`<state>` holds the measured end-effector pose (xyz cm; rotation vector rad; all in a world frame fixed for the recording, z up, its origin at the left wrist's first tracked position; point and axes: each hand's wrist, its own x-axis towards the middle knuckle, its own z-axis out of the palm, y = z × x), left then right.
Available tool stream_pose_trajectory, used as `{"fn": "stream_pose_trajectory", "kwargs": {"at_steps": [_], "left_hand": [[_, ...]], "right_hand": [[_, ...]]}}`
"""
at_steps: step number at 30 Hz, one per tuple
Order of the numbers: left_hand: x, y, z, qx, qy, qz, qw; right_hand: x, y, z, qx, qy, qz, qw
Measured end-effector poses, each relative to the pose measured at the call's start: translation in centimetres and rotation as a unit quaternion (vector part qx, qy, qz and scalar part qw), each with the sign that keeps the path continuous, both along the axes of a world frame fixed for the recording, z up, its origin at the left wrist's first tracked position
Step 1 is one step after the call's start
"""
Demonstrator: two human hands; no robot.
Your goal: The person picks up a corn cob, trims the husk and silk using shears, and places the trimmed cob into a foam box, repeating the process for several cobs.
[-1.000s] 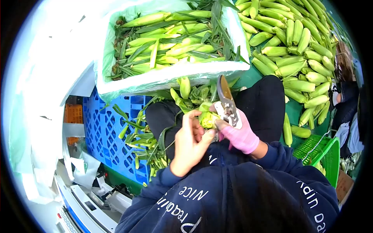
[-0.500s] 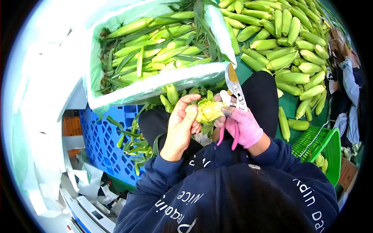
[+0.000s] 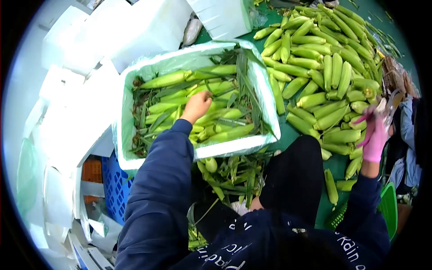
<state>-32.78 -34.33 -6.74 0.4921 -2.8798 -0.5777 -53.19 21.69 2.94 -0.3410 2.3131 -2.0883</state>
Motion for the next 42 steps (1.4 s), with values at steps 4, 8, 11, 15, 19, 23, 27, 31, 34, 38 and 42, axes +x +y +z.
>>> {"fn": "stream_pose_trajectory", "kwargs": {"at_steps": [4,8,11,15,19,23,27,31,34,38,42], "left_hand": [[-7.4,0.3,-0.4,-0.141,0.096,-0.044,0.984],[-13.4,-4.9,-5.1,-0.238,0.020,0.022,0.971],[-13.9,-1.8,-1.4,-0.264,-0.063,0.054,0.961],[-12.9,-0.7,-3.1,-0.312,-0.002,0.043,0.949],[-12.7,-0.7,-3.4,-0.217,-0.045,0.081,0.972],[-10.8,-0.3,-1.1,-0.058,0.023,0.091,0.994],[-6.6,-1.5,6.0,0.496,0.241,0.153,0.820],[5.6,2.0,17.9,0.755,0.309,-0.023,0.577],[12.9,11.3,21.3,0.740,0.335,0.128,0.569],[21.0,17.2,16.1,0.706,0.195,0.233,0.640],[24.8,22.5,14.8,0.636,0.166,0.266,0.705]], "right_hand": [[9.4,-1.5,-1.5,-0.118,-0.149,0.166,0.968],[19.2,-0.7,-4.9,-0.186,-0.534,0.244,0.788],[22.6,0.1,-3.4,-0.186,-0.650,0.237,0.698],[23.5,0.0,-6.4,-0.183,-0.685,0.260,0.656],[23.8,-1.9,-7.4,-0.192,-0.686,0.270,0.648],[22.9,-2.7,-5.8,-0.193,-0.650,0.299,0.672],[22.6,-2.8,-4.1,-0.185,-0.633,0.303,0.688],[23.4,-5.3,-2.0,-0.191,-0.571,0.375,0.705],[22.5,-8.0,0.9,-0.115,-0.439,0.455,0.766],[22.7,-12.3,1.8,0.027,-0.169,0.584,0.794],[24.5,-16.0,3.8,0.169,0.150,0.617,0.754]]}}
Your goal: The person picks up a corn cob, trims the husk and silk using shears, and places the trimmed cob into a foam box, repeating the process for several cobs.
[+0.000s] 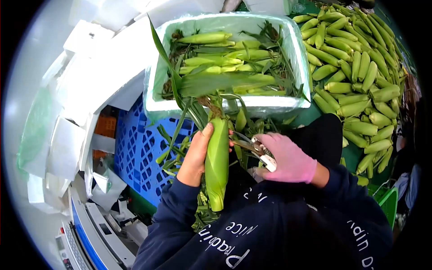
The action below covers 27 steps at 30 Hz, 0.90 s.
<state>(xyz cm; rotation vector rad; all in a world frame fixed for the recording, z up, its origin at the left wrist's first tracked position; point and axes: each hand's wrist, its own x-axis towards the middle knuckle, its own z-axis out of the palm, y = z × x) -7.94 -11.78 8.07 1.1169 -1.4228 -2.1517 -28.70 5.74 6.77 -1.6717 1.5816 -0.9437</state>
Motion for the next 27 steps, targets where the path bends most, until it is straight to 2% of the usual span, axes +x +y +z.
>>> {"fn": "stream_pose_trajectory", "kwargs": {"at_steps": [4,5,6,7,9,10,11,12,13,16,17,18,20,22,23,25,27], "left_hand": [[2.0,2.4,-0.9,-0.008,-0.001,-0.062,0.998],[2.2,3.0,-1.0,0.013,0.017,-0.070,0.997],[2.2,3.4,-1.1,0.034,0.033,-0.079,0.996],[2.2,3.4,-1.4,0.040,0.031,-0.100,0.994],[2.4,3.4,-2.0,0.052,0.026,-0.137,0.989],[2.5,3.3,-2.1,0.044,0.014,-0.160,0.986],[2.5,3.2,-2.2,0.036,0.000,-0.184,0.982],[2.6,3.2,-2.2,0.029,-0.014,-0.206,0.978],[2.6,3.1,-1.9,0.044,-0.014,-0.216,0.975],[3.1,3.2,-2.0,0.079,-0.025,-0.219,0.972],[3.2,3.3,-1.8,0.102,-0.021,-0.208,0.973],[3.4,3.5,-1.4,0.125,-0.017,-0.197,0.972],[4.0,3.7,-1.3,0.152,0.002,-0.186,0.971],[4.6,3.4,-1.5,0.149,0.035,-0.184,0.971],[4.9,3.0,-1.8,0.150,0.035,-0.198,0.968],[5.4,2.6,-2.0,0.110,0.060,-0.225,0.966],[5.7,2.7,-2.4,0.058,0.054,-0.249,0.965]], "right_hand": [[0.1,-1.0,-0.7,0.042,0.040,-0.045,0.997],[-0.6,-1.4,-0.3,0.060,0.033,0.027,0.997],[-0.9,-1.4,-0.9,0.027,0.101,0.054,0.993],[-1.2,-1.5,-1.5,0.010,-0.048,0.085,0.995],[-2.0,-0.8,-1.3,0.111,-0.203,0.102,0.967],[-2.0,-0.5,-1.1,0.141,-0.239,0.102,0.955],[-1.9,-0.7,-0.7,0.137,-0.231,0.111,0.957],[-2.2,-1.2,0.7,0.099,-0.118,0.148,0.977],[-2.3,-0.9,1.1,0.071,-0.116,0.160,0.978],[-1.5,0.2,-1.2,0.106,-0.064,0.097,0.988],[-1.0,0.5,-1.5,0.159,-0.047,0.076,0.983],[-0.9,0.7,-1.1,0.171,-0.061,0.091,0.979],[-0.1,1.2,0.9,0.299,-0.211,0.062,0.929],[1.8,1.5,-2.0,0.117,-0.249,0.053,0.960],[2.6,2.0,-2.1,0.143,-0.273,0.017,0.951],[4.3,2.2,-2.6,0.157,-0.431,-0.088,0.884],[2.2,2.0,-1.7,0.193,-0.433,-0.095,0.875]]}}
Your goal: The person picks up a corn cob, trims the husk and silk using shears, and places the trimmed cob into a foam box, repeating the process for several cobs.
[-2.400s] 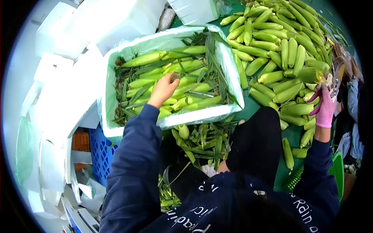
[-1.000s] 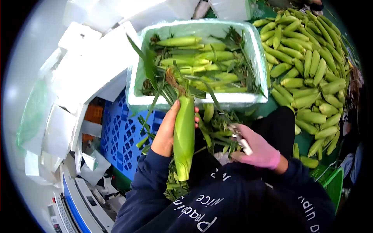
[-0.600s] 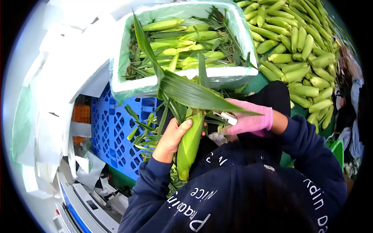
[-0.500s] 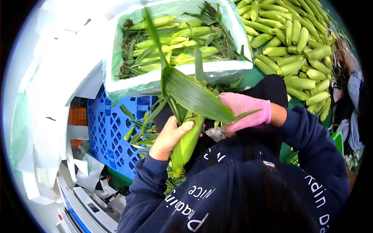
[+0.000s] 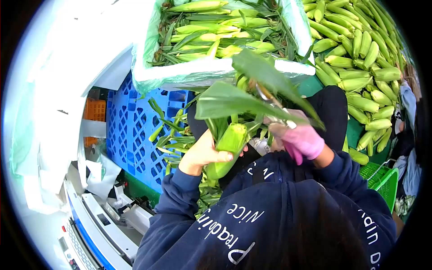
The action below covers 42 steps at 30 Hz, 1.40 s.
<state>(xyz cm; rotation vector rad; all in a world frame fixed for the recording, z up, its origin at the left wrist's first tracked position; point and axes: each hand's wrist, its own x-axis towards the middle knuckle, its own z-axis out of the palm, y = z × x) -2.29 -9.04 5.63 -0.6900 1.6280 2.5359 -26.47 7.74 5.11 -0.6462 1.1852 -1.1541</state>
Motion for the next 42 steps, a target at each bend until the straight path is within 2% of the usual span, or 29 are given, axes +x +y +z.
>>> {"fn": "stream_pose_trajectory", "kwargs": {"at_steps": [1,2,3,4,5,7,8,9,11,13,14,16,17,18,19,21,24,27,30,32,33,34,35,36,37,39,40,41,42], "left_hand": [[0.4,0.2,-0.1,0.000,0.015,0.015,1.000],[1.2,0.4,-0.3,-0.020,0.014,0.042,0.999],[1.7,0.5,-0.4,-0.039,0.012,0.067,0.997],[0.9,0.8,0.5,0.002,0.028,0.087,0.996],[0.3,0.2,1.0,-0.042,0.067,0.072,0.994],[0.8,-0.9,0.8,-0.114,0.112,0.154,0.975],[0.7,-1.6,0.7,-0.162,0.134,0.247,0.946],[0.6,-2.6,0.7,-0.154,0.160,0.353,0.909],[-0.3,-5.2,1.0,-0.035,0.266,0.560,0.784],[-1.4,-5.6,2.5,-0.024,0.285,0.666,0.689],[-1.8,-5.8,2.5,-0.019,0.295,0.671,0.680],[-2.7,-5.4,2.1,-0.005,0.309,0.681,0.664],[-3.1,-4.9,1.7,-0.002,0.317,0.671,0.671],[-3.6,-4.2,1.1,0.002,0.325,0.660,0.678],[-4.2,-3.5,0.5,0.006,0.331,0.648,0.686],[-5.3,-2.0,-0.7,-0.045,0.348,0.649,0.675],[-5.4,-1.0,-2.3,-0.100,0.368,0.623,0.683],[-6.5,0.9,-2.6,-0.192,0.368,0.594,0.689],[-6.9,1.3,-2.5,-0.182,0.365,0.608,0.681],[-6.4,0.4,-2.8,-0.080,0.319,0.656,0.679],[-5.8,-0.3,-3.0,-0.030,0.296,0.677,0.673],[-4.4,-1.3,-4.0,0.046,0.310,0.641,0.700],[-3.9,-1.6,-3.8,0.091,0.242,0.633,0.730],[-3.5,-2.0,-4.3,0.382,0.310,0.506,0.708],[-3.2,-2.3,-4.5,0.627,0.350,0.324,0.615],[-3.6,-1.5,-4.6,0.540,0.342,0.193,0.744],[-3.4,-1.8,-4.2,0.469,0.375,0.152,0.785],[-3.1,-2.4,-3.4,0.435,0.422,0.088,0.791],[-1.5,-3.0,-3.7,0.395,0.456,0.070,0.795]], "right_hand": [[-0.8,0.1,1.0,0.000,-0.028,0.001,1.000],[-0.2,0.1,0.7,-0.008,0.021,-0.015,1.000],[-0.9,0.5,2.9,0.047,-0.006,0.033,0.998],[-0.7,1.0,2.0,0.000,-0.024,0.040,0.999],[-0.7,1.7,0.7,-0.047,-0.039,0.048,0.997],[-0.5,2.5,1.0,-0.033,0.037,0.074,0.996],[0.0,2.8,1.0,-0.036,0.077,0.076,0.993],[0.4,3.1,0.8,-0.038,0.117,0.076,0.989],[1.4,2.9,0.1,-0.101,0.239,0.075,0.963],[2.1,2.2,0.2,-0.094,0.341,0.116,0.928],[2.6,1.9,-0.2,-0.102,0.356,0.120,0.921],[3.3,1.0,-1.3,-0.065,0.272,0.107,0.954],[3.4,0.3,-1.1,-0.036,0.217,0.110,0.969],[3.5,-0.3,-0.9,-0.060,0.183,0.096,0.977],[3.7,-0.8,-0.5,-0.023,0.086,0.085,0.992],[3.6,-1.6,-1.2,-0.082,0.055,0.037,0.994],[3.9,-2.4,-1.6,-0.099,0.054,-0.039,0.993],[4.6,-3.4,-2.1,-0.056,0.008,-0.114,0.992],[4.6,-3.5,-3.4,-0.074,0.052,-0.114,0.989],[4.7,-2.7,-4.0,-0.063,0.109,-0.099,0.987],[4.2,-2.1,-2.7,-0.053,0.085,-0.066,0.993],[3.8,-1.4,-1.4,-0.046,0.053,-0.006,0.998],[3.4,-0.8,-0.4,-0.040,0.021,0.058,0.997],[2.8,-0.4,0.7,-0.069,-0.040,0.182,0.980],[2.6,-0.1,1.0,-0.095,-0.104,0.303,0.942],[3.8,0.7,-0.2,-0.138,-0.109,0.405,0.897],[3.8,0.9,-0.3,-0.114,-0.183,0.403,0.889],[2.8,1.7,0.8,-0.012,-0.178,0.350,0.919],[2.0,3.2,0.8,-0.016,-0.293,0.227,0.929]]}}
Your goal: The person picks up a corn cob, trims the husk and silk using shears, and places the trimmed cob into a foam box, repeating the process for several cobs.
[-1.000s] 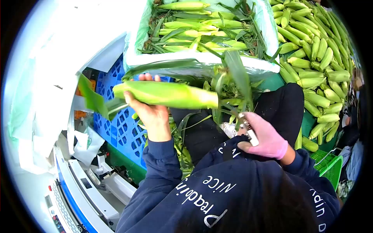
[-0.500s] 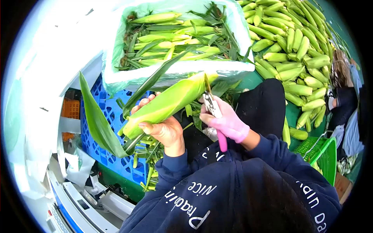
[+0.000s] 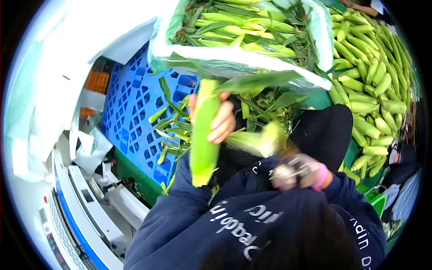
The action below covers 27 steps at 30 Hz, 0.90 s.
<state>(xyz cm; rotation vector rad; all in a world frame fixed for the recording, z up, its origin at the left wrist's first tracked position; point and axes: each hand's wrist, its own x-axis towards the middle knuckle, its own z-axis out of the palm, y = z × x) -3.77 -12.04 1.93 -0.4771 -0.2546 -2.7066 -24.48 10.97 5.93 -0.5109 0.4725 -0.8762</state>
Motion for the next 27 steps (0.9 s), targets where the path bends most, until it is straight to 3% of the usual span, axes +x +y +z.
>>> {"fn": "stream_pose_trajectory", "kwargs": {"at_steps": [1,3,5,7,8,9,11,12,13,14,15,18,20,21,23,25,27], "left_hand": [[1.7,-0.6,-0.4,-0.045,0.029,0.016,0.998],[4.9,-0.5,-1.2,-0.022,-0.117,0.131,0.984],[4.8,1.0,0.6,0.068,-0.415,0.251,0.872],[7.5,1.0,-1.5,0.190,-0.380,0.131,0.896],[8.0,1.1,-2.4,0.108,-0.413,0.109,0.898],[7.9,1.6,-2.6,0.029,-0.442,0.085,0.893],[7.4,2.5,-2.5,-0.070,-0.503,0.112,0.854],[6.7,2.4,-2.0,-0.099,-0.534,0.121,0.831],[6.1,2.8,-1.5,-0.123,-0.567,0.128,0.805],[5.6,3.3,-1.0,-0.144,-0.569,0.112,0.802],[4.9,3.5,-0.6,-0.168,-0.569,0.094,0.799],[1.9,4.0,1.4,-0.186,-0.556,0.059,0.808],[1.8,3.1,0.8,-0.165,-0.569,0.028,0.805],[1.3,3.0,1.6,-0.129,-0.649,0.076,0.746],[4.7,1.1,0.1,-0.168,-0.687,0.116,0.697],[8.8,-0.9,-1.8,-0.043,-0.663,0.216,0.716],[12.2,-2.6,-2.0,0.026,-0.628,0.365,0.687]], "right_hand": [[-1.1,1.2,0.0,0.061,-0.105,-0.117,0.986],[-2.7,1.0,-0.3,0.020,0.003,-0.148,0.989],[-2.3,-0.2,-1.4,-0.033,-0.035,-0.222,0.974],[-3.0,-2.0,-1.2,-0.006,0.188,-0.239,0.953],[-3.8,-3.1,-3.3,-0.040,0.425,-0.164,0.889],[-3.7,-4.0,-4.3,-0.089,0.739,-0.041,0.666],[-3.3,-4.0,-5.9,-0.177,0.847,0.005,0.501],[-3.5,-3.5,-5.1,-0.168,0.741,-0.061,0.647],[-3.1,-3.9,-2.4,-0.136,0.641,-0.069,0.753],[-2.7,-3.9,-1.6,-0.154,0.517,-0.118,0.833],[-1.5,-4.2,0.4,-0.081,0.366,-0.169,0.911],[0.2,-7.5,0.9,-0.097,0.356,-0.187,0.910],[0.7,-8.0,-2.3,-0.039,0.300,-0.170,0.938],[0.5,-7.6,-3.5,-0.006,0.280,-0.164,0.946],[-1.0,-5.4,-2.3,0.011,0.228,-0.206,0.951],[-2.3,-3.6,-3.3,-0.070,0.478,-0.228,0.845],[-4.4,-2.8,-4.8,-0.003,0.542,-0.225,0.810]]}}
